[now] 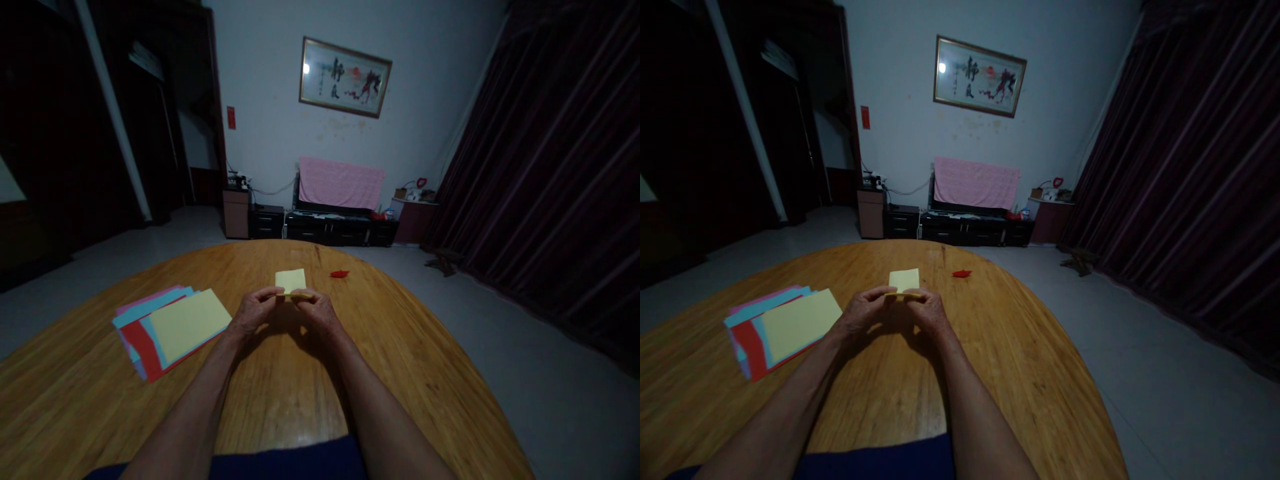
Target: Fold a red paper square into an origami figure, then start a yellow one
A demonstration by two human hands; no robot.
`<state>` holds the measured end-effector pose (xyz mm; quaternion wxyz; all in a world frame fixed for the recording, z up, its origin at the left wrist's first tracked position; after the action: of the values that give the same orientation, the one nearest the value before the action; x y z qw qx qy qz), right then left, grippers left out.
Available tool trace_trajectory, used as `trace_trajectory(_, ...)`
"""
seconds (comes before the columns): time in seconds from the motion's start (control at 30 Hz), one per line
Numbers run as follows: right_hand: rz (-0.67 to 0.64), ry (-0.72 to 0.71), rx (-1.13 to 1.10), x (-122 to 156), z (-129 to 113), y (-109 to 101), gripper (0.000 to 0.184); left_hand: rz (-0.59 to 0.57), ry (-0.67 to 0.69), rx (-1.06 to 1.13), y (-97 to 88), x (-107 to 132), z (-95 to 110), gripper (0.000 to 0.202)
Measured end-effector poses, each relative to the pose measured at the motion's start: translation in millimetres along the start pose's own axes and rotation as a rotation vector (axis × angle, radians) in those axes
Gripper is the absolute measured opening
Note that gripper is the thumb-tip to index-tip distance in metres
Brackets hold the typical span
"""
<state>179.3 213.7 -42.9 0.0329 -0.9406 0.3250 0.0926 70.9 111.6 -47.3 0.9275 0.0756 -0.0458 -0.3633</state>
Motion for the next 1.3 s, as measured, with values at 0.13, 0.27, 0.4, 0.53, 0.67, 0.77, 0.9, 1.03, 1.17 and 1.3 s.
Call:
trace_trajectory(0.13, -0.048, -0.007, 0.001, -4.7, 2.9, 1.1, 0.026, 0.022, 0.176, -0.157, -9.2, -8.1, 4.9, 0.023)
trace_trajectory(0.27, -0.048, -0.115, -0.004, -13.4, -4.5, -6.2, 0.026, -0.014, 0.202, -0.168, -10.4, -10.9, 2.8, 0.022)
trace_trajectory(0.4, 0.039, -0.182, -0.012, -17.8, -5.8, -12.7, 0.025, -0.050, 0.168, -0.123, -4.1, -10.1, 0.5, 0.023)
trace_trajectory(0.53, 0.101, -0.205, -0.026, -18.2, -1.3, -13.4, 0.025, -0.008, 0.123, -0.097, -1.6, -10.4, 1.1, 0.027)
trace_trajectory(0.67, 0.057, -0.205, -0.002, -17.0, 0.4, -9.1, 0.022, -0.003, 0.136, -0.054, -1.7, -10.7, 4.8, 0.032)
trace_trajectory(0.77, 0.042, -0.206, -0.028, -17.1, 2.0, -6.7, 0.021, 0.040, 0.160, -0.018, -2.0, -9.9, 7.8, 0.030)
trace_trajectory(0.9, 0.086, -0.237, -0.096, -19.7, 4.7, -6.1, 0.029, 0.084, 0.197, 0.053, 1.0, -8.6, 11.9, 0.031)
trace_trajectory(1.03, 0.119, -0.163, -0.221, -20.2, 7.4, -5.5, 0.056, 0.116, 0.236, 0.115, 2.1, -7.2, 15.6, 0.048)
trace_trajectory(1.17, 0.078, -0.092, -0.291, -17.7, 5.8, -3.8, 0.040, 0.114, 0.238, 0.110, 2.0, -6.7, 16.3, 0.056)
trace_trajectory(1.3, 0.102, -0.110, -0.263, -16.4, 2.2, -5.8, 0.030, 0.118, 0.230, 0.103, 1.8, -7.6, 14.4, 0.054)
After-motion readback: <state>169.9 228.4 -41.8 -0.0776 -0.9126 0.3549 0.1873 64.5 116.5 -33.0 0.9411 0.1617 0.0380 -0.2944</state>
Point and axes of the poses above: each hand's wrist, its own x-axis away from the middle knuckle, its own y-axis out of the palm, z = x × y, the point moved 4 cm from there along -x, towards the middle knuckle, and after that the axes turned 3 degrees about -y, right-handed, at the moved point
